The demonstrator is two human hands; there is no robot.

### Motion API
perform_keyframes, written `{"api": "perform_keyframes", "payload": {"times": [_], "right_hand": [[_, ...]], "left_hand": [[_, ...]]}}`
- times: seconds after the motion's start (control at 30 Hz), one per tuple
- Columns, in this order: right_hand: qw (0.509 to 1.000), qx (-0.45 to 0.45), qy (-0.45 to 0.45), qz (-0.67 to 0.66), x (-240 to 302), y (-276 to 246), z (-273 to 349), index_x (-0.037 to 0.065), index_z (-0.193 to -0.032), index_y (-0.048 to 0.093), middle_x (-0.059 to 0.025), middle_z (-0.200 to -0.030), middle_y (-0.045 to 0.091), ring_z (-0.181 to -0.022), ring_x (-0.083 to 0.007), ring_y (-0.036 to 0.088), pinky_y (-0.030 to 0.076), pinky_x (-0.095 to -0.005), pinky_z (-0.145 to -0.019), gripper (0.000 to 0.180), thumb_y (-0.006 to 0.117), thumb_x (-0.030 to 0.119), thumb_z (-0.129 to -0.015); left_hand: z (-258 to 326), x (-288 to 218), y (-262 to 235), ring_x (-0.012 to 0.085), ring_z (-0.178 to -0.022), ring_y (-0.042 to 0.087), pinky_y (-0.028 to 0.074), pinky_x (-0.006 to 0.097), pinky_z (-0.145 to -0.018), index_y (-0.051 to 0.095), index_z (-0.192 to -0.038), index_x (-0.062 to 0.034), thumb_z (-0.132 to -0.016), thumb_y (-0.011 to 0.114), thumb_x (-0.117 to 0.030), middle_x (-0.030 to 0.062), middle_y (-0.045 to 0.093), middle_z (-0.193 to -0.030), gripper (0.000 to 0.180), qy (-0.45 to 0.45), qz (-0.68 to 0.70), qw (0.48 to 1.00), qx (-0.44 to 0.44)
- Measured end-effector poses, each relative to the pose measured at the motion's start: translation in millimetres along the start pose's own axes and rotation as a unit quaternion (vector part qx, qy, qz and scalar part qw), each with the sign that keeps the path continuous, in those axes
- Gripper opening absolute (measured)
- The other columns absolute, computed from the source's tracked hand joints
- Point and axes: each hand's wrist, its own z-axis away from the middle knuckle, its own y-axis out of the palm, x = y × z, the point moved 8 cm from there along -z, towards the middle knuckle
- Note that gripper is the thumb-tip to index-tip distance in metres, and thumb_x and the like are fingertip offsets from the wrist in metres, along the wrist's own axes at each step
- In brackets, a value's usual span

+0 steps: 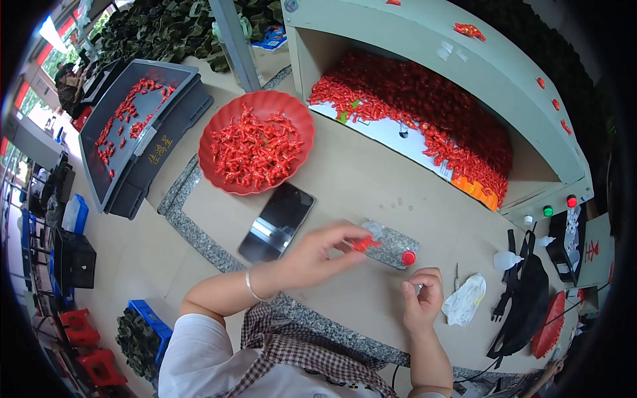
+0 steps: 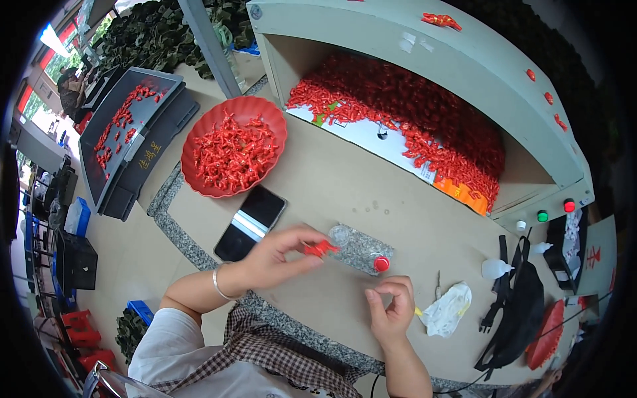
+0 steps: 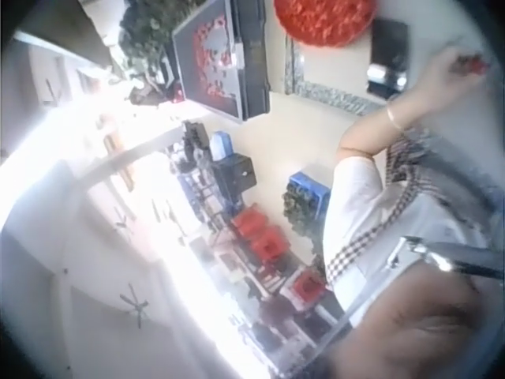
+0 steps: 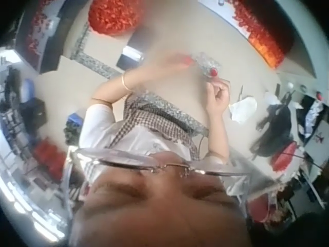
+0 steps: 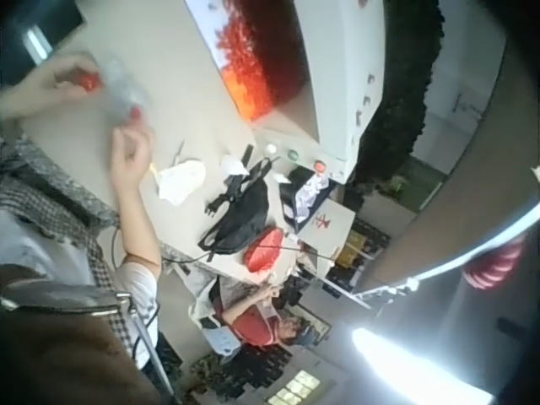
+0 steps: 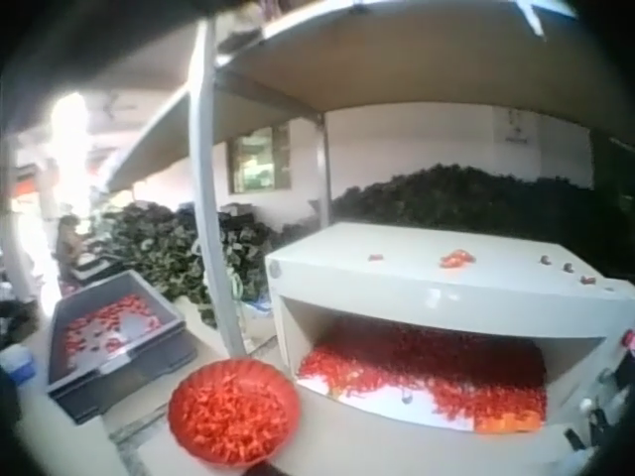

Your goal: The person assembles small red plastic components by applying glue from a bottle and joining the components by hand into a specific configuration.

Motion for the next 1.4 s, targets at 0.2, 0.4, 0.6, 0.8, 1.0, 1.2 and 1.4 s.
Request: {"api": "perform_keyframes", "payload": {"times": [0.2,0.4,0.6,0.8,1.0,1.2,1.4], "right_hand": [[0.997,0.043,-0.040,0.054,9.2,6.6,-4.9,0.002,-0.079,0.059,-0.0080,-0.078,0.057,-0.069,-0.0186,0.055,0.043,-0.0272,-0.061,0.011,0.066,-0.001,-0.072],[0.995,0.062,-0.058,0.059,14.2,8.2,-7.9,0.002,-0.080,0.062,-0.0078,-0.077,0.059,-0.068,-0.0202,0.055,0.044,-0.0283,-0.060,0.009,0.066,0.002,-0.073],[0.990,0.072,-0.093,0.072,16.6,6.8,-6.4,0.001,-0.082,0.061,-0.0075,-0.074,0.059,-0.065,-0.0180,0.053,0.042,-0.0267,-0.059,0.003,0.061,0.002,-0.079],[0.987,0.066,-0.115,0.091,21.0,9.1,-6.2,0.002,-0.080,0.062,-0.0076,-0.075,0.060,-0.065,-0.0202,0.055,0.043,-0.0283,-0.059,0.006,0.064,0.003,-0.075],[0.984,0.059,-0.124,0.114,20.3,2.6,-7.3,0.003,-0.080,0.063,-0.0076,-0.074,0.060,-0.065,-0.0212,0.055,0.044,-0.0298,-0.058,0.010,0.068,0.004,-0.071],[0.984,0.061,-0.122,0.117,19.6,-1.8,-9.4,0.003,-0.081,0.062,-0.0072,-0.074,0.060,-0.066,-0.0215,0.055,0.044,-0.0301,-0.060,0.010,0.067,0.006,-0.073],[0.983,0.062,-0.128,0.115,23.0,-1.5,-9.7,0.002,-0.081,0.062,-0.0075,-0.073,0.059,-0.065,-0.0210,0.055,0.044,-0.0295,-0.059,0.009,0.066,0.004,-0.073]], "left_hand": [[4.4,-9.0,-107.1,0.0124,-0.095,0.054,0.043,0.023,-0.082,0.050,-0.112,0.0000,-0.083,0.054,0.005,0.0051,0.055,-0.105,0.030,-0.005,-0.115,0.966,-0.233],[-4.4,-57.6,-122.8,0.0305,-0.111,0.047,0.038,0.036,-0.093,0.051,-0.113,-0.0003,-0.075,0.063,-0.004,0.0158,0.051,-0.115,0.040,0.098,-0.474,0.832,-0.272],[-81.2,-39.1,-43.1,0.0302,-0.100,0.052,0.042,0.039,-0.085,0.055,-0.104,-0.0032,-0.075,0.062,-0.010,0.0119,0.055,-0.107,0.031,0.163,-0.501,0.850,-0.012],[-184.1,15.9,-19.7,0.0293,-0.096,0.053,0.044,0.040,-0.082,0.057,-0.102,-0.0043,-0.076,0.059,-0.010,0.0116,0.056,-0.099,0.027,0.173,-0.527,0.832,0.006],[-252.2,53.1,-8.2,0.0296,-0.094,0.055,0.047,0.039,-0.078,0.058,-0.100,-0.0045,-0.074,0.056,-0.004,0.0094,0.056,-0.101,0.026,0.194,-0.589,0.784,-0.037],[-267.2,64.5,0.7,0.0272,-0.093,0.056,0.052,0.035,-0.070,0.058,-0.090,-0.0031,-0.076,0.051,-0.005,0.0122,0.056,-0.092,0.016,0.110,-0.691,0.714,0.010],[-257.6,54.9,0.4,0.0276,-0.093,0.055,0.051,0.034,-0.072,0.057,-0.092,-0.0033,-0.079,0.052,-0.007,0.0128,0.055,-0.092,0.015,0.120,-0.702,0.702,0.009]]}}
